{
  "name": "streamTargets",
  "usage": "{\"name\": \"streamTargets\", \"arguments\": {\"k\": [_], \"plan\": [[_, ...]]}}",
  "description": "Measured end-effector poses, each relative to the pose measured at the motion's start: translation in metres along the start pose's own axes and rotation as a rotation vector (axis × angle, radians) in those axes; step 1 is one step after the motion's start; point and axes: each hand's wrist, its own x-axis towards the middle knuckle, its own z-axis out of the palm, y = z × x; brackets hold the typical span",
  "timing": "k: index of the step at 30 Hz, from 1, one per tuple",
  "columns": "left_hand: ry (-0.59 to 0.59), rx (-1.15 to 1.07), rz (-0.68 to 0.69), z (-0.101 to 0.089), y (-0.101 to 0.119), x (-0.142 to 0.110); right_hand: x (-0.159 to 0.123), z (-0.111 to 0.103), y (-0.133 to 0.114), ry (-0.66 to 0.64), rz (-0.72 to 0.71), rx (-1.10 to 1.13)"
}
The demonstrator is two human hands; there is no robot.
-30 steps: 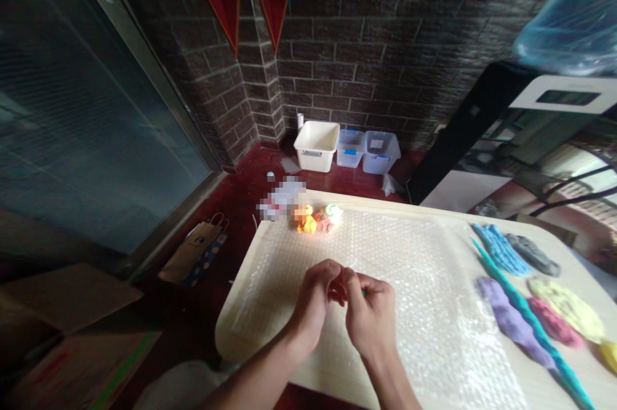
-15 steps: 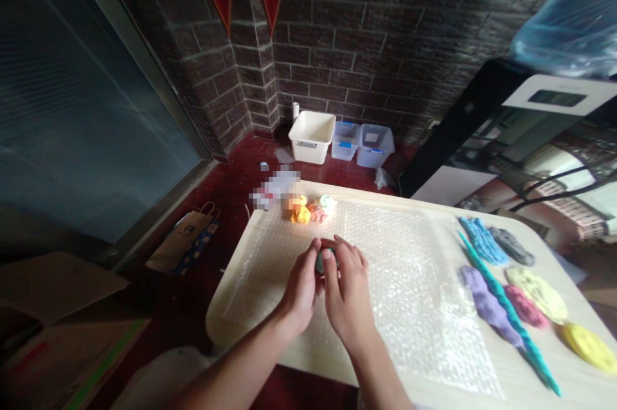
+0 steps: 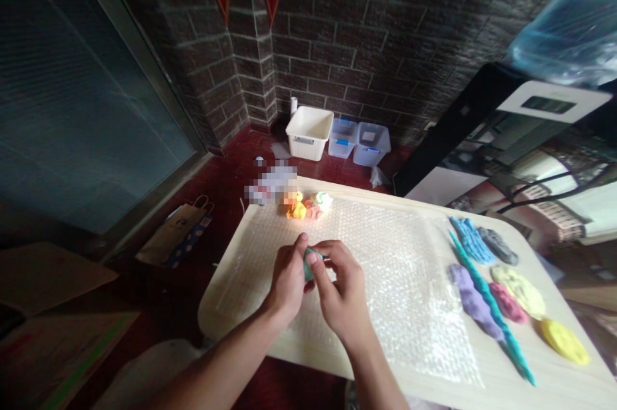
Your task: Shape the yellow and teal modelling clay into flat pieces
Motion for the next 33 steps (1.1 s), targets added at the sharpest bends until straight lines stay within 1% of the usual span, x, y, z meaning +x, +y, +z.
{"name": "streamTargets", "arguments": {"k": [3,5,7,9,12,14,16,18,20,22,24,26,29,31,33], "plan": [[0.002,-0.016,-0.006,0.0,0.006,-0.002,0.001,0.002,-0.003,-0.006,0.06,0.118],[-0.016,-0.065,-0.013,0.0,0.008,-0.003,0.001,0.003,-0.004,-0.018,0.108,0.204],[-0.01,-0.119,-0.037,-0.001,0.009,-0.003,0.002,0.004,-0.003,-0.021,0.146,0.269],[-0.009,-0.16,-0.059,-0.002,0.009,-0.003,0.001,0.005,-0.001,-0.024,0.181,0.318],[-0.041,-0.201,-0.059,-0.002,0.008,-0.002,0.001,0.005,0.004,-0.028,0.226,0.386],[-0.042,-0.212,-0.065,-0.002,0.006,0.0,0.001,0.004,0.008,-0.013,0.233,0.385],[-0.051,-0.196,-0.067,-0.001,0.004,0.002,0.003,0.001,0.009,0.035,0.211,0.292],[-0.084,-0.138,-0.033,-0.001,0.001,0.003,0.004,-0.004,0.01,0.105,0.158,0.122],[-0.148,-0.058,0.045,0.0,-0.002,0.004,0.004,-0.009,0.009,0.165,0.055,-0.108],[-0.2,-0.008,0.132,0.0,-0.004,0.004,0.002,-0.012,0.007,0.19,-0.079,-0.332],[-0.225,-0.012,0.204,0.0,-0.005,0.004,0.0,-0.014,0.004,0.168,-0.171,-0.486],[-0.245,-0.064,0.228,0.0,-0.003,0.004,-0.001,-0.014,0.002,0.105,-0.216,-0.559],[-0.342,-0.105,0.21,0.0,0.0,0.004,0.0,-0.016,0.0,0.018,-0.239,-0.609],[-0.41,-0.05,0.229,0.0,0.002,0.003,0.001,-0.018,0.002,-0.003,-0.229,-0.632],[-0.443,0.034,0.262,-0.001,0.004,0.002,0.002,-0.019,0.004,-0.009,-0.222,-0.663]]}}
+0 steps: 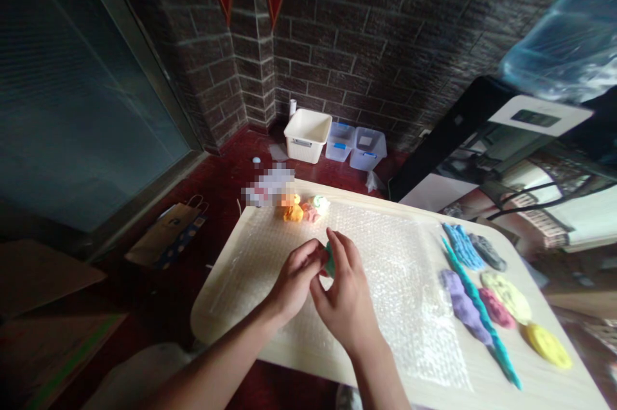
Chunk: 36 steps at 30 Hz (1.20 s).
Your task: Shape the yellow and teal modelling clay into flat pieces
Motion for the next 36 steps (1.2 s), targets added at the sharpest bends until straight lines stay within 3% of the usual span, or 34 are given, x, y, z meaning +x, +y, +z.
{"name": "streamTargets", "arguments": {"k": [8,11,14,16,19,22,28,33,36], "plan": [[-0.097,0.201,0.048,0.004,0.013,-0.011,0.0,0.0,0.006,0.125,0.029,-0.101],[0.085,0.136,0.064,0.001,0.012,-0.009,-0.001,-0.004,0.012,0.235,0.185,-0.02],[0.34,0.039,0.029,-0.007,0.006,-0.001,-0.001,-0.006,0.019,0.361,0.48,0.236],[0.353,0.012,0.001,-0.009,0.003,0.002,0.0,-0.006,0.021,0.424,0.612,0.523],[0.266,-0.01,-0.016,-0.007,0.0,0.003,0.005,-0.004,0.017,0.503,0.703,0.909],[0.231,0.0,-0.016,-0.002,-0.001,0.001,0.01,-0.002,0.008,0.488,0.757,1.08],[0.218,0.012,-0.056,-0.001,-0.004,0.0,0.01,-0.002,-0.001,0.446,0.848,1.204],[0.213,0.004,-0.058,-0.001,-0.006,0.001,0.014,-0.011,0.002,0.183,0.891,1.519],[0.213,0.008,-0.056,-0.001,-0.007,0.001,0.015,-0.013,0.004,0.189,0.939,1.594]]}}
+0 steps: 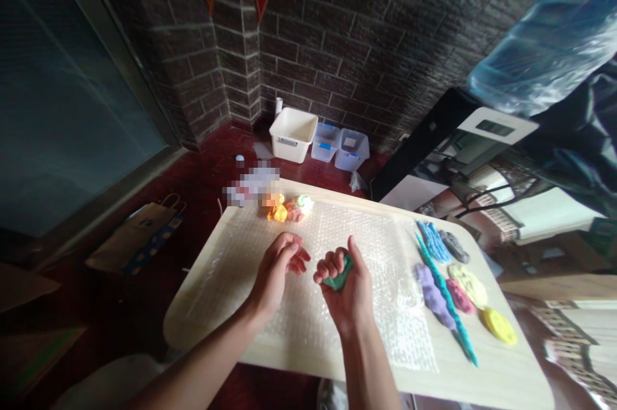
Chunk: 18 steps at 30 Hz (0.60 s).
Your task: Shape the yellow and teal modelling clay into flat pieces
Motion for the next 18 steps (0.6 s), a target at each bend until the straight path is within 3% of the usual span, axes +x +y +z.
{"name": "streamTargets", "arguments": {"k": [8,14,18], "plan": [[-0.026,0.018,-0.014,0.004,-0.002,-0.003,-0.001,0.002,0.01,0.173,-0.086,-0.099],[-0.051,0.002,-0.042,0.01,0.0,-0.009,-0.003,0.004,0.015,0.18,-0.134,-0.229],[-0.087,-0.014,-0.072,0.012,0.001,-0.009,-0.003,0.005,0.02,0.252,-0.201,-0.238]]}}
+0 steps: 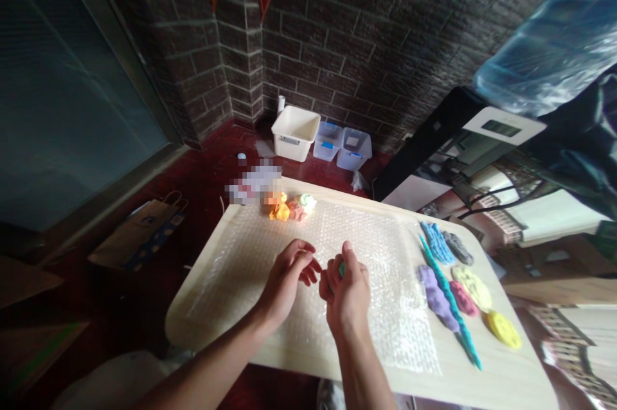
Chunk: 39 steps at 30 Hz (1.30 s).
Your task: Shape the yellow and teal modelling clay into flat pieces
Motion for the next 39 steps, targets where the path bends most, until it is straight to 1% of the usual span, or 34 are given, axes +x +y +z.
{"name": "streamTargets", "arguments": {"k": [3,5,7,9,11,13,15,18,20,22,24,26,28,29,30,32,34,37,39], "plan": [[-0.012,-0.015,-0.017,0.001,0.001,-0.001,0.001,0.0,0.003,0.02,-0.09,-0.017],[-0.016,-0.022,-0.028,0.001,0.001,-0.001,0.003,-0.003,0.004,0.001,-0.131,-0.074],[-0.017,-0.038,-0.044,0.001,0.001,-0.002,0.004,-0.007,0.004,-0.068,-0.187,-0.206],[-0.009,-0.076,-0.069,0.001,0.001,-0.001,0.004,-0.011,0.004,-0.151,-0.29,-0.369],[0.008,-0.099,-0.075,-0.001,0.001,-0.001,0.003,-0.014,0.003,-0.177,-0.406,-0.493],[0.022,-0.05,-0.036,-0.002,0.0,-0.001,0.0,-0.014,0.002,-0.176,-0.456,-0.586],[0.03,0.087,0.058,-0.005,-0.001,0.0,-0.003,-0.013,0.001,-0.217,-0.444,-0.668],[0.048,0.345,0.216,-0.009,-0.004,0.0,-0.007,-0.01,0.001,-0.331,-0.393,-0.72],[0.072,0.416,0.284,-0.01,-0.006,0.001,-0.006,-0.01,0.001,-0.329,-0.385,-0.679],[0.087,0.363,0.315,-0.01,-0.005,0.002,-0.001,-0.012,0.002,-0.259,-0.386,-0.587],[0.067,0.249,0.331,-0.009,-0.004,0.002,0.004,-0.014,0.002,-0.2,-0.352,-0.47],[0.001,0.158,0.343,-0.007,-0.002,0.0,0.009,-0.016,0.002,-0.2,-0.245,-0.373],[-0.079,0.13,0.35,-0.007,0.001,-0.003,0.011,-0.016,0.001,-0.218,-0.122,-0.32],[-0.112,0.143,0.353,-0.007,0.001,-0.004,0.012,-0.016,0.001,-0.218,-0.09,-0.319],[-0.134,0.168,0.357,-0.007,0.002,-0.005,0.012,-0.016,0.001,-0.21,-0.093,-0.341],[-0.138,0.235,0.373,-0.008,0.003,-0.007,0.013,-0.017,0.001,-0.175,-0.191,-0.454],[-0.085,0.277,0.363,-0.009,0.003,-0.007,0.013,-0.017,0.002,-0.123,-0.356,-0.637],[0.028,0.257,0.239,-0.006,-0.002,-0.007,0.01,-0.015,0.006,-0.059,-0.587,-0.901],[0.079,0.263,0.163,-0.003,-0.007,-0.005,0.006,-0.013,0.01,-0.064,-0.672,-1.0]]}}
